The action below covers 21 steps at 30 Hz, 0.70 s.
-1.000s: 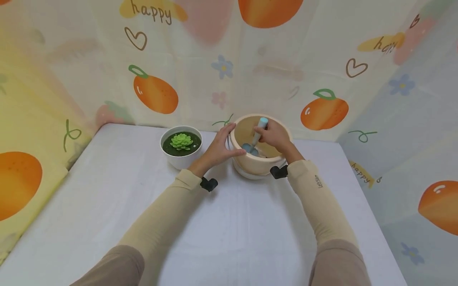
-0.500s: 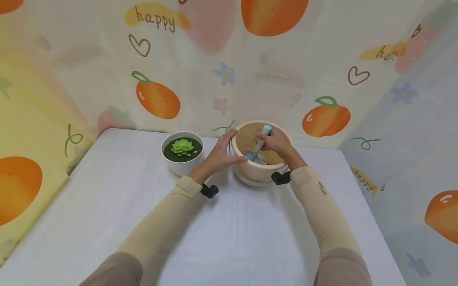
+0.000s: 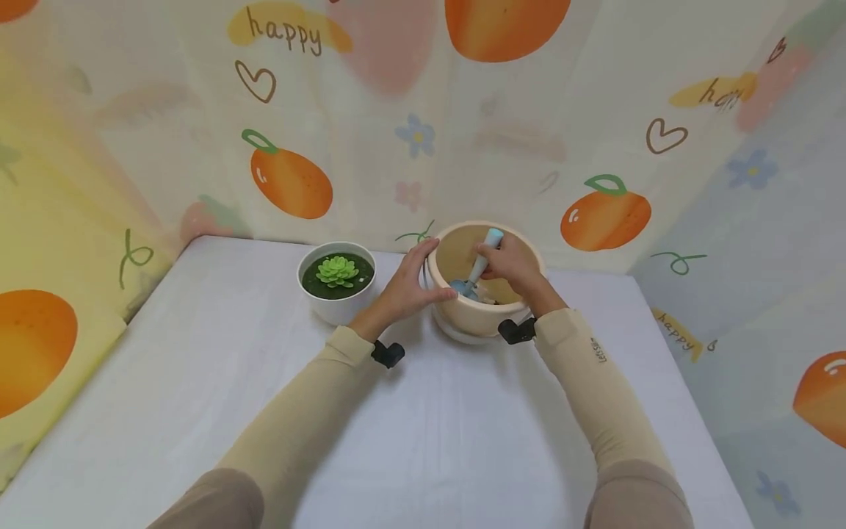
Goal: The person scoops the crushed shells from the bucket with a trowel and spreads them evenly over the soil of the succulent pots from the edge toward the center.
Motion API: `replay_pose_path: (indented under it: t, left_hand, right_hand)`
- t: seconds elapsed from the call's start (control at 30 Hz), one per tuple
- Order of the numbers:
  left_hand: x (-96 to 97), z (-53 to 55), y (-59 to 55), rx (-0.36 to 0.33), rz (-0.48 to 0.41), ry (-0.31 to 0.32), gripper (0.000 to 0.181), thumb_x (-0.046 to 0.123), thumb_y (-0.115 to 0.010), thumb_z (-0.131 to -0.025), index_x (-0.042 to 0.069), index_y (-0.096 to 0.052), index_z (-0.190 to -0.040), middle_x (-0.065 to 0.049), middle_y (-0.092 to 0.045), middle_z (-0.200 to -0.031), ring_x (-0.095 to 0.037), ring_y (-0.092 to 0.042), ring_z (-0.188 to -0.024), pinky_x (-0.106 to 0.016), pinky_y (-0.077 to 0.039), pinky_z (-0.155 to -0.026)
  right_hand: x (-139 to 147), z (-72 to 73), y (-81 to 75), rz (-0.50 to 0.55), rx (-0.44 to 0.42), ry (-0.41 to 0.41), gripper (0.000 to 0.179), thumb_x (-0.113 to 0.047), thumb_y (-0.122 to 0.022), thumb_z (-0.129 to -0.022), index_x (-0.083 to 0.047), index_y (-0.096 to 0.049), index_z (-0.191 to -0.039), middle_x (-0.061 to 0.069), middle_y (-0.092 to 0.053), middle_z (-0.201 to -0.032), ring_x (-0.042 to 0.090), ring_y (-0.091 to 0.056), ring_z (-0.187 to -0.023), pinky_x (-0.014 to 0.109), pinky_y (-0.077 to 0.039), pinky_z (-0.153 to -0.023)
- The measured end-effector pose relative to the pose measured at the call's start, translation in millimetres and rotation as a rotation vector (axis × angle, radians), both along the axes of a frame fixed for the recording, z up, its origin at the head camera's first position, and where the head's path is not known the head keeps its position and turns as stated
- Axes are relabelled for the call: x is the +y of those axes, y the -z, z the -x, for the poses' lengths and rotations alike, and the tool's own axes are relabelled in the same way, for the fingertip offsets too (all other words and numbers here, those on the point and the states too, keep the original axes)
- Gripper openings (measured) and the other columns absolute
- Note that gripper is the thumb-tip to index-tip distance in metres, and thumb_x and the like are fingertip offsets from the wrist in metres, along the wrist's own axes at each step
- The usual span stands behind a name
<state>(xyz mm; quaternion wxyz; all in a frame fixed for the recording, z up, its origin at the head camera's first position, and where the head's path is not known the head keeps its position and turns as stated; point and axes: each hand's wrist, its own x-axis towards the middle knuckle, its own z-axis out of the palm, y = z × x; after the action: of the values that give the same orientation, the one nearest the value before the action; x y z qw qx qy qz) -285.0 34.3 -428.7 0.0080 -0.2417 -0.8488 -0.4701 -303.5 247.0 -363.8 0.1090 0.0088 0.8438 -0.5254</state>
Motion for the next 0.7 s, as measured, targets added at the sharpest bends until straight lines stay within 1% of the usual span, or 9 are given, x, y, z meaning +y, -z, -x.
replay_pose_path:
  t: [0.07, 0.17, 0.27, 0.33, 0.43, 0.6, 0.7]
  left_hand:
    - [0.5, 0.8, -2.3, 0.002, -0.004, -0.003, 0.111, 0.073, -0.069, -0.071, 0.019, -0.021, -0.156, -0.006, -0.017, -0.164, -0.027, -0.018, -0.151, -0.053, -0.027, -0.117]
    - [2.2, 1.6, -3.8, -0.009, 0.005, -0.001, 0.104, 0.058, -0.075, -0.076, 0.018, -0.021, -0.156, -0.008, -0.017, -0.164, -0.028, -0.019, -0.15, -0.053, -0.028, -0.117]
    - [4.5, 1.7, -4.2, -0.012, 0.023, 0.001, 0.101, 0.049, -0.077, -0.078, 0.018, -0.021, -0.156, -0.007, -0.017, -0.164, -0.028, -0.018, -0.15, -0.052, -0.027, -0.118]
    - [5.6, 1.2, -4.5, -0.011, 0.023, -0.006, 0.101, 0.048, -0.078, -0.078, 0.019, -0.021, -0.156, -0.007, -0.017, -0.164, -0.028, -0.019, -0.15, -0.052, -0.027, -0.118]
    - [6.1, 0.3, -5.1, -0.015, 0.015, -0.017, 0.101, 0.048, -0.078, -0.077, 0.02, -0.022, -0.156, -0.006, -0.017, -0.164, -0.027, -0.02, -0.15, -0.053, -0.028, -0.117]
    - [5.3, -1.0, -5.8, -0.025, 0.025, -0.021, 0.102, 0.051, -0.078, -0.077, 0.021, -0.022, -0.156, -0.005, -0.016, -0.164, -0.027, -0.019, -0.151, -0.054, -0.028, -0.117]
    - [5.0, -0.6, -6.1, -0.014, 0.03, -0.031, 0.101, 0.05, -0.078, -0.076, 0.02, -0.023, -0.156, -0.004, -0.018, -0.164, -0.027, -0.02, -0.15, -0.053, -0.028, -0.117]
  right_hand:
    - [0.0, 0.0, -2.0, 0.021, -0.001, 0.019, 0.022, -0.021, -0.05, -0.101, 0.001, -0.05, -0.1, 0.012, -0.064, -0.091, 0.012, -0.069, -0.072, 0.029, -0.06, -0.073]
    - [2.0, -1.1, -6.5, 0.096, -0.028, 0.073, 0.02, -0.019, -0.049, -0.102, 0.0, -0.049, -0.098, 0.005, -0.064, -0.08, 0.01, -0.069, -0.066, 0.027, -0.059, -0.068]
    - [6.2, -3.7, -11.8, 0.169, -0.048, 0.125, 0.019, -0.018, -0.047, -0.102, 0.0, -0.047, -0.098, 0.0, -0.065, -0.069, 0.01, -0.068, -0.061, 0.025, -0.059, -0.063]
    - [8.9, -5.4, -14.6, 0.21, -0.056, 0.139, 0.019, -0.018, -0.046, -0.102, 0.0, -0.046, -0.098, -0.001, -0.066, -0.066, 0.01, -0.068, -0.06, 0.024, -0.058, -0.062]
    - [12.6, -8.0, -16.7, 0.289, -0.069, 0.158, 0.02, -0.019, -0.047, -0.102, 0.001, -0.047, -0.099, 0.0, -0.067, -0.066, 0.012, -0.069, -0.061, 0.025, -0.059, -0.062]
    - [19.7, -10.3, -17.4, 0.453, -0.085, 0.256, 0.024, -0.02, -0.052, -0.101, 0.004, -0.049, -0.1, 0.004, -0.068, -0.064, 0.015, -0.07, -0.06, 0.028, -0.059, -0.058]
    - [23.6, -9.5, -19.4, 0.505, -0.091, 0.281, 0.026, -0.022, -0.054, -0.1, 0.004, -0.05, -0.101, 0.006, -0.068, -0.064, 0.016, -0.071, -0.06, 0.029, -0.059, -0.059]
